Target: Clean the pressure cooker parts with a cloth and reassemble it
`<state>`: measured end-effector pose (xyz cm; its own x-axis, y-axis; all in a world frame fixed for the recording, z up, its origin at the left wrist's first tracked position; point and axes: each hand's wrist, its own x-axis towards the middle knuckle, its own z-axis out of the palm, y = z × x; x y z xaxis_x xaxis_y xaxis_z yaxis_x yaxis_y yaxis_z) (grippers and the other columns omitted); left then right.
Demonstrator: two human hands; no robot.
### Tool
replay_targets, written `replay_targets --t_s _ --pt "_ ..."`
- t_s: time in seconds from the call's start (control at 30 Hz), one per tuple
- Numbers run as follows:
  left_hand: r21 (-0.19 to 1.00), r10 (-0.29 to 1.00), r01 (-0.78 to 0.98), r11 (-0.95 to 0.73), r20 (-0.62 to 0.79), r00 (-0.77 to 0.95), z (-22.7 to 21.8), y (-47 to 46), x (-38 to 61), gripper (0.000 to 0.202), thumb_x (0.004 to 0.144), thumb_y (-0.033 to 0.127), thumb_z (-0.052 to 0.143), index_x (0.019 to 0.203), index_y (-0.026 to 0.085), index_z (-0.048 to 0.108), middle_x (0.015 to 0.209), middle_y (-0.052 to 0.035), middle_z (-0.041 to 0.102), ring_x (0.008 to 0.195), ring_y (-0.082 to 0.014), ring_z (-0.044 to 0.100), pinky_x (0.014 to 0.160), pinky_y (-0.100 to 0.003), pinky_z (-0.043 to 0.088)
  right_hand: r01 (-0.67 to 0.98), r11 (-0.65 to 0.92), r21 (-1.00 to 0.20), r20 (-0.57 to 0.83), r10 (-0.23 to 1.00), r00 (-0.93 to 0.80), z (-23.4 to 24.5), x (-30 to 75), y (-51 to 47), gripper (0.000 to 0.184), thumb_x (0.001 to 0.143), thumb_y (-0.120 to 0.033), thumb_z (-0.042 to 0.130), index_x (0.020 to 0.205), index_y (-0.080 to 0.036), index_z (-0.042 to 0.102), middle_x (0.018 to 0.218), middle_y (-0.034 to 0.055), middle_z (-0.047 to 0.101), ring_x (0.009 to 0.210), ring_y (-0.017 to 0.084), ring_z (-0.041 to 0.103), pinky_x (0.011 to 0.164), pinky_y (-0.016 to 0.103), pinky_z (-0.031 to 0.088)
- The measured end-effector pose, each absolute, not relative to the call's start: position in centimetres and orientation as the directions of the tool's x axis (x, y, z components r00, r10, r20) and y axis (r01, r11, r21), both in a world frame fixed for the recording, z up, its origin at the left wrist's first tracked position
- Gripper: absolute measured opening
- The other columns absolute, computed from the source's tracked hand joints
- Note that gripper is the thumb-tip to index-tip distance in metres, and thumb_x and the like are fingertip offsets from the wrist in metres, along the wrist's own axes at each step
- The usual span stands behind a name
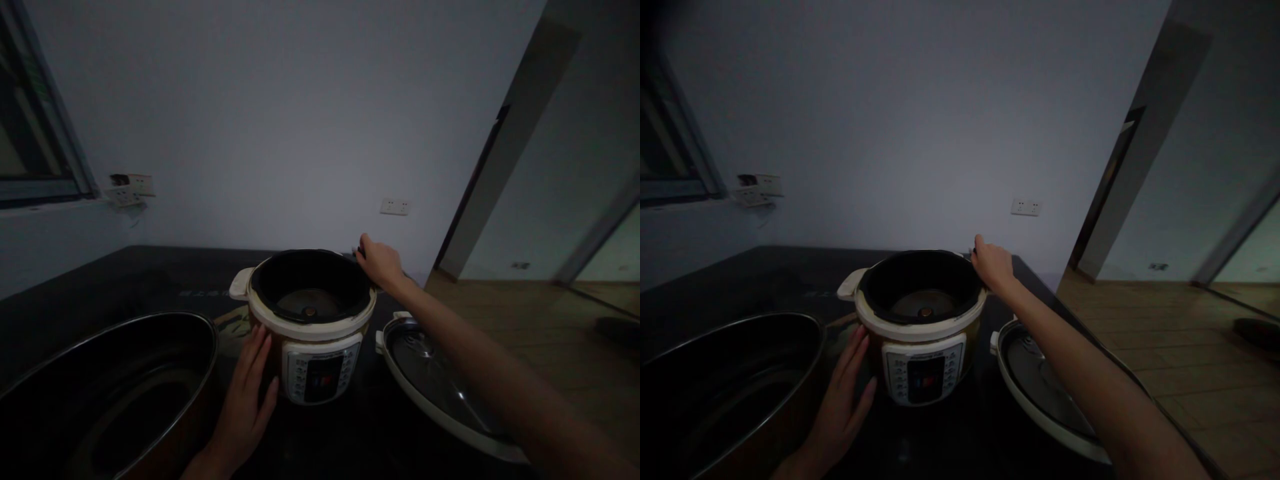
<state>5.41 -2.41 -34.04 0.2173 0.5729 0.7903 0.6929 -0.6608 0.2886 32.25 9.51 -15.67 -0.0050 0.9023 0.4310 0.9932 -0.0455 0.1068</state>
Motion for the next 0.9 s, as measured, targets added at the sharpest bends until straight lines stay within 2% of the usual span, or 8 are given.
replay_targets --t_s 0.13,0.23,0.33,0.4,0.53,0.6,0.8,0.9 --pt "0.346 0.617 0.672 -0.655 0.759 0.211 -35.0 -2.8 5.2 0.069 0.091 0.010 0.043 0.151 0.029 0.016 0.159 -0.0078 0.021 0.144 -0.0249 0.026 0.112 -0.045 0.035 0.994 -0.005 0.105 0.364 0.931 -0.034 -16.6 31.9 10.3 0.029 0.095 -0.039 0.041 0.109 -0.016 0.051 0.098 0.0169 0.070 0.088 0.030 0.068 0.069 0.035 0.046" --pt "0.366 0.634 0.668 -0.648 0.745 0.207 -35.5 -3.0 5.3 0.069 0.091 0.010 0.044 0.151 0.030 0.017 0.159 -0.0085 0.022 0.142 -0.0258 0.029 0.110 -0.044 0.039 0.991 0.051 0.127 0.340 0.936 -0.092 -17.2 32.2 9.4 0.034 0.096 -0.038 0.041 0.115 -0.012 0.048 0.098 0.0177 0.071 0.093 0.030 0.067 0.083 0.039 0.046" --pt "0.356 0.622 0.655 -0.666 0.750 0.225 -35.7 -3.1 5.4 0.069 0.090 0.010 0.045 0.151 0.028 0.018 0.158 -0.0092 0.023 0.142 -0.0256 0.029 0.110 -0.043 0.039 0.979 0.117 0.168 0.335 0.927 -0.168 -17.4 32.6 8.1 0.029 0.098 -0.029 0.037 0.114 -0.009 0.049 0.104 0.0184 0.070 0.101 0.027 0.065 0.104 0.042 0.034" --pt "0.347 0.610 0.649 -0.677 0.757 0.232 -35.8 -3.1 5.4 0.069 0.090 0.009 0.044 0.151 0.027 0.018 0.158 -0.0092 0.022 0.143 -0.0257 0.028 0.110 -0.043 0.039 0.968 0.156 0.198 0.334 0.917 -0.216 -17.5 32.9 7.2 0.028 0.098 -0.025 0.034 0.112 -0.008 0.051 0.107 0.0186 0.069 0.102 0.026 0.065 0.111 0.043 0.025" --pt "0.346 0.616 0.656 -0.671 0.752 0.234 -35.8 -3.1 5.4 0.069 0.090 0.009 0.044 0.151 0.027 0.017 0.159 -0.0088 0.020 0.143 -0.0250 0.026 0.111 -0.044 0.038 0.942 0.248 0.225 0.370 0.873 -0.318 -18.2 33.7 5.1 0.031 0.096 -0.024 0.035 0.116 -0.008 0.053 0.111 0.0193 0.068 0.108 0.028 0.063 0.113 0.047 0.026" --pt "0.351 0.625 0.655 -0.669 0.743 0.240 -35.7 -3.2 5.5 0.069 0.091 0.009 0.044 0.151 0.026 0.017 0.159 -0.0088 0.018 0.144 -0.0243 0.025 0.111 -0.043 0.037 0.944 0.284 0.169 0.405 0.853 -0.329 -18.8 34.0 3.8 0.035 0.095 -0.025 0.036 0.122 -0.010 0.051 0.118 0.0192 0.065 0.117 0.029 0.059 0.112 0.048 0.030" --pt "0.359 0.628 0.648 -0.672 0.740 0.242 -35.3 -3.5 5.7 0.067 0.091 0.009 0.043 0.151 0.025 0.016 0.160 -0.0093 0.018 0.145 -0.0233 0.022 0.112 -0.043 0.034 0.932 0.319 -0.171 0.475 0.855 -0.206 -21.2 34.0 0.4 0.050 0.093 -0.032 0.035 0.140 -0.013 0.039 0.139 0.0172 0.053 0.130 0.028 0.049 0.105 0.048 0.043" --pt "0.357 0.631 0.649 -0.672 0.735 0.249 -35.3 -3.5 5.8 0.067 0.092 0.009 0.043 0.151 0.024 0.016 0.159 -0.0099 0.018 0.145 -0.0229 0.022 0.113 -0.044 0.033 0.901 0.372 -0.222 0.536 0.819 -0.206 -22.6 33.7 -1.0 0.054 0.091 -0.030 0.040 0.143 -0.016 0.035 0.141 0.0155 0.050 0.129 0.026 0.050 0.105 0.047 0.044"
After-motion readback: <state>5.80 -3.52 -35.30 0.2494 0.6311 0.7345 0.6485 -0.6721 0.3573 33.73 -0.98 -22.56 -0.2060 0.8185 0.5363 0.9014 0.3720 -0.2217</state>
